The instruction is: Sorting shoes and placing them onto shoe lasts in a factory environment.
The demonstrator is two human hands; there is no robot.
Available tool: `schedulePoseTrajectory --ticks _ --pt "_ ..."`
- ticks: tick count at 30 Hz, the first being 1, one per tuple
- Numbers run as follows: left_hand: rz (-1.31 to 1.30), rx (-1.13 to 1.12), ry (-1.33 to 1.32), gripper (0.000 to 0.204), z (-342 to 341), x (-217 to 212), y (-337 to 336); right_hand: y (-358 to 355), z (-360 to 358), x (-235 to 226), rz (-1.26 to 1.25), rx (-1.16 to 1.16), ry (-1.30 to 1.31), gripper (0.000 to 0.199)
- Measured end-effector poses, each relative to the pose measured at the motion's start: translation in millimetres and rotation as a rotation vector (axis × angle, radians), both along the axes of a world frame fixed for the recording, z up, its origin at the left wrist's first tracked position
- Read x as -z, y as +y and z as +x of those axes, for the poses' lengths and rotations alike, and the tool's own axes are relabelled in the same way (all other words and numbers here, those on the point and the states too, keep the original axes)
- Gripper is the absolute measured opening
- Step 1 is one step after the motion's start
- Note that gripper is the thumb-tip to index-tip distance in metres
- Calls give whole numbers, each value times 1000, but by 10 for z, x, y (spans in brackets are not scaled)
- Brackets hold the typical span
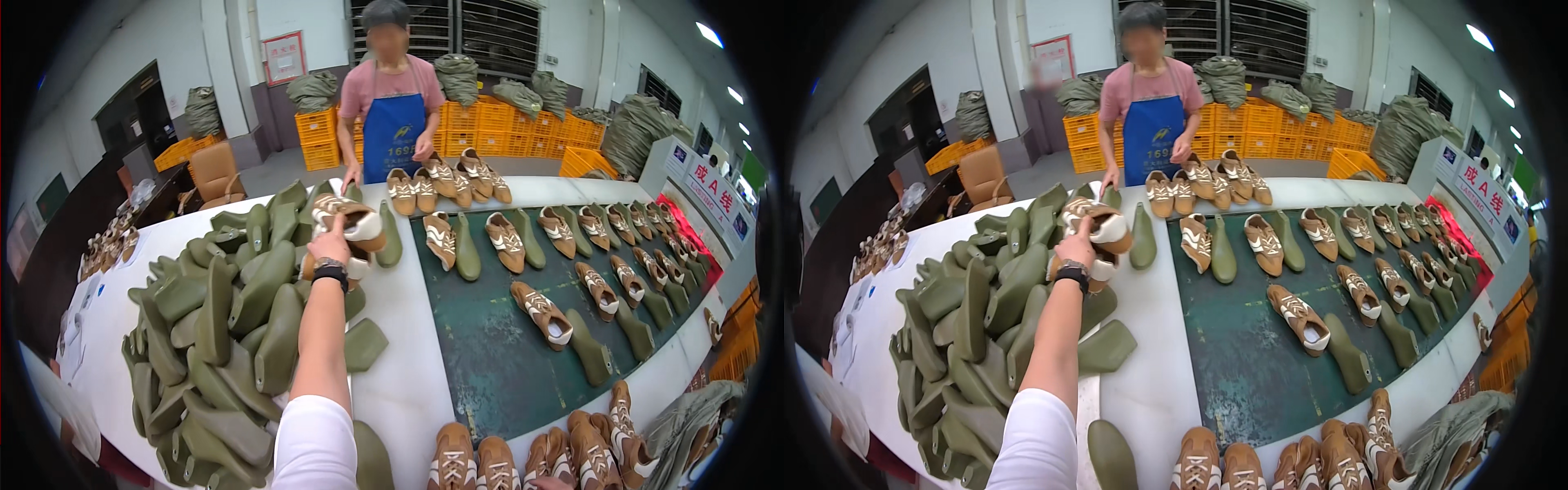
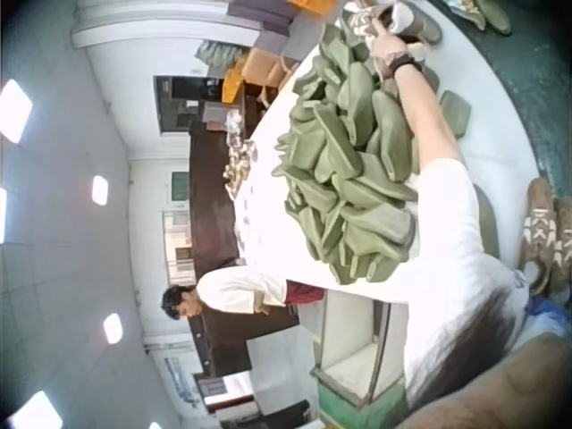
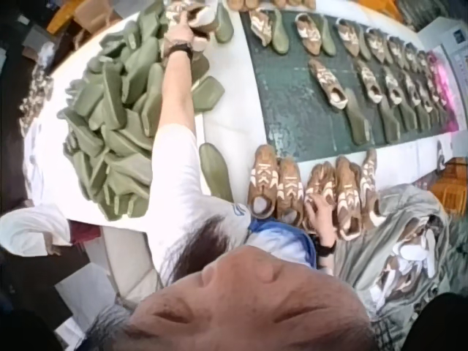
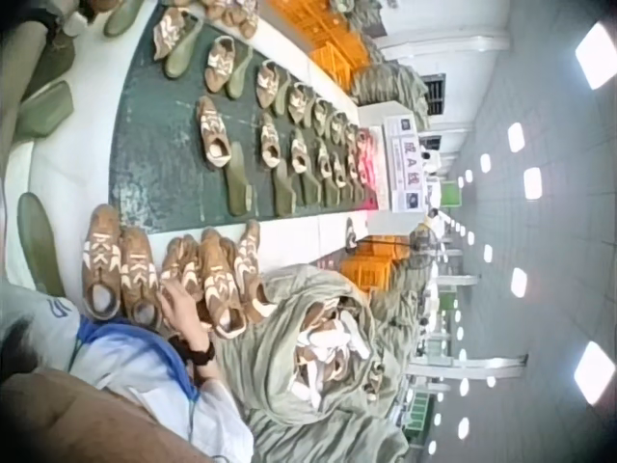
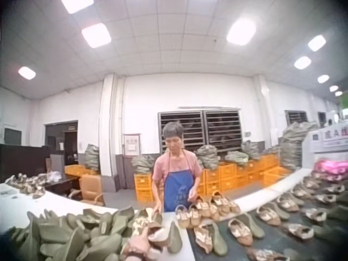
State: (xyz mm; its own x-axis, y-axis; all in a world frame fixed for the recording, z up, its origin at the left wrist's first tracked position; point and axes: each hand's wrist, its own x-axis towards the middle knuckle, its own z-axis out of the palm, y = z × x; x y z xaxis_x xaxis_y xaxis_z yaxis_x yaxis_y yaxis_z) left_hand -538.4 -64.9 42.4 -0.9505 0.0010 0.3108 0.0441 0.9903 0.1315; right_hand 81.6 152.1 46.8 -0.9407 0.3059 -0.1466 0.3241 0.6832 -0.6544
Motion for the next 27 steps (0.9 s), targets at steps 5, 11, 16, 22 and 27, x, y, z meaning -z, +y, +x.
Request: schedulePoseTrajectory --ticks 5,11,16,22,27 --pt "-120 -119 -206 81 -81 120 -5 -49 -91 81 -44 -11 -51 25" --pt "-74 226 -6 53 351 260 -384 -61 -161 22 -35 -78 -21 27" --pt "81 609 -68 50 1775 323 -1053 -115 -8 5 42 -133 -17 28" --pt "368 769 -431 71 4113 858 -1572 -349 85 127 58 -316 168 24" --pt "1228 436 -813 94 5273 1364 -1409 -866 -149 561 -79 -691 77 38"
